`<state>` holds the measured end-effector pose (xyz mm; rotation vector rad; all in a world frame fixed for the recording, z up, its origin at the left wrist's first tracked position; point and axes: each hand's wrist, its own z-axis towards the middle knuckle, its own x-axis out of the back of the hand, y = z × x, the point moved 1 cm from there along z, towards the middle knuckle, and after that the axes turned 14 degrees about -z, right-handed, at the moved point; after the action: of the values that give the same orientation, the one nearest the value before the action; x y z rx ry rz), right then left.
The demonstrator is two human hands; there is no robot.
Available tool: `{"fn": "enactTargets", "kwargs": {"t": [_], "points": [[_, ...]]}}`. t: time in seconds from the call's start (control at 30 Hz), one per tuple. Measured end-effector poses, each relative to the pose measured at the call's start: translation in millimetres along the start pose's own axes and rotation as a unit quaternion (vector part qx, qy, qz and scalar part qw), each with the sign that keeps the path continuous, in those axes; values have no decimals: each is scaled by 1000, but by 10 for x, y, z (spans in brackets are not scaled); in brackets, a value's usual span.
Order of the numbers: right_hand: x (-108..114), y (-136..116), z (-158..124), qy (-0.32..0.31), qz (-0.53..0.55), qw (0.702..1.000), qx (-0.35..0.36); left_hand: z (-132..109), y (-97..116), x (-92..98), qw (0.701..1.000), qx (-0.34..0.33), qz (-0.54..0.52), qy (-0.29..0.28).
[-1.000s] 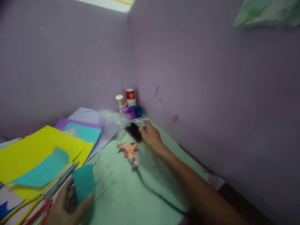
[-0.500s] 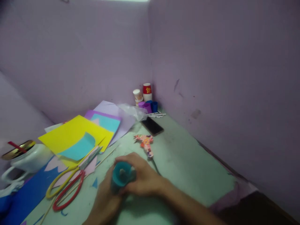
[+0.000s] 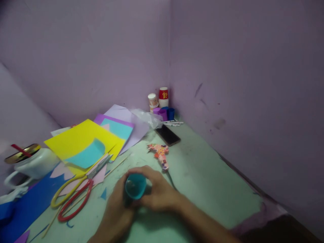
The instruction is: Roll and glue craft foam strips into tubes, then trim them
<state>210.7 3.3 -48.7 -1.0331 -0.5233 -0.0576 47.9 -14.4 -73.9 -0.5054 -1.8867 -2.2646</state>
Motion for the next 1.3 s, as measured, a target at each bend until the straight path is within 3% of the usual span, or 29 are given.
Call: {"fn": "enactTargets", "kwargs": {"t": [0.2, 0.37, 0.57, 0.83, 0.93, 1.07, 1.17, 1.3], "points": [[-21, 31, -16, -10, -7, 1000, -20, -3, -11, -8, 1000, -11, 13, 12], [-26, 77, -42, -13, 17, 999, -41, 12, -24, 17, 996, -41, 60, 56], [13, 131, -26, 74, 86, 993, -37, 37, -9, 38, 988, -63, 91, 104], [-22, 152, 44, 160, 51, 979, -118, 68, 6, 76, 983, -60, 141, 99], [-37, 125, 43, 193, 35, 971, -136, 91, 63, 96, 981, -30, 158, 109], [44, -57, -128, 223, 58, 960, -157, 156, 126, 111, 969, 89, 203, 109], [85, -304, -389, 183, 24, 974, -132, 180, 144, 113, 966, 112, 211, 102], [61, -496, -812, 93, -49, 993, -45, 182, 34, 116, 959, 98, 240, 112]]}}
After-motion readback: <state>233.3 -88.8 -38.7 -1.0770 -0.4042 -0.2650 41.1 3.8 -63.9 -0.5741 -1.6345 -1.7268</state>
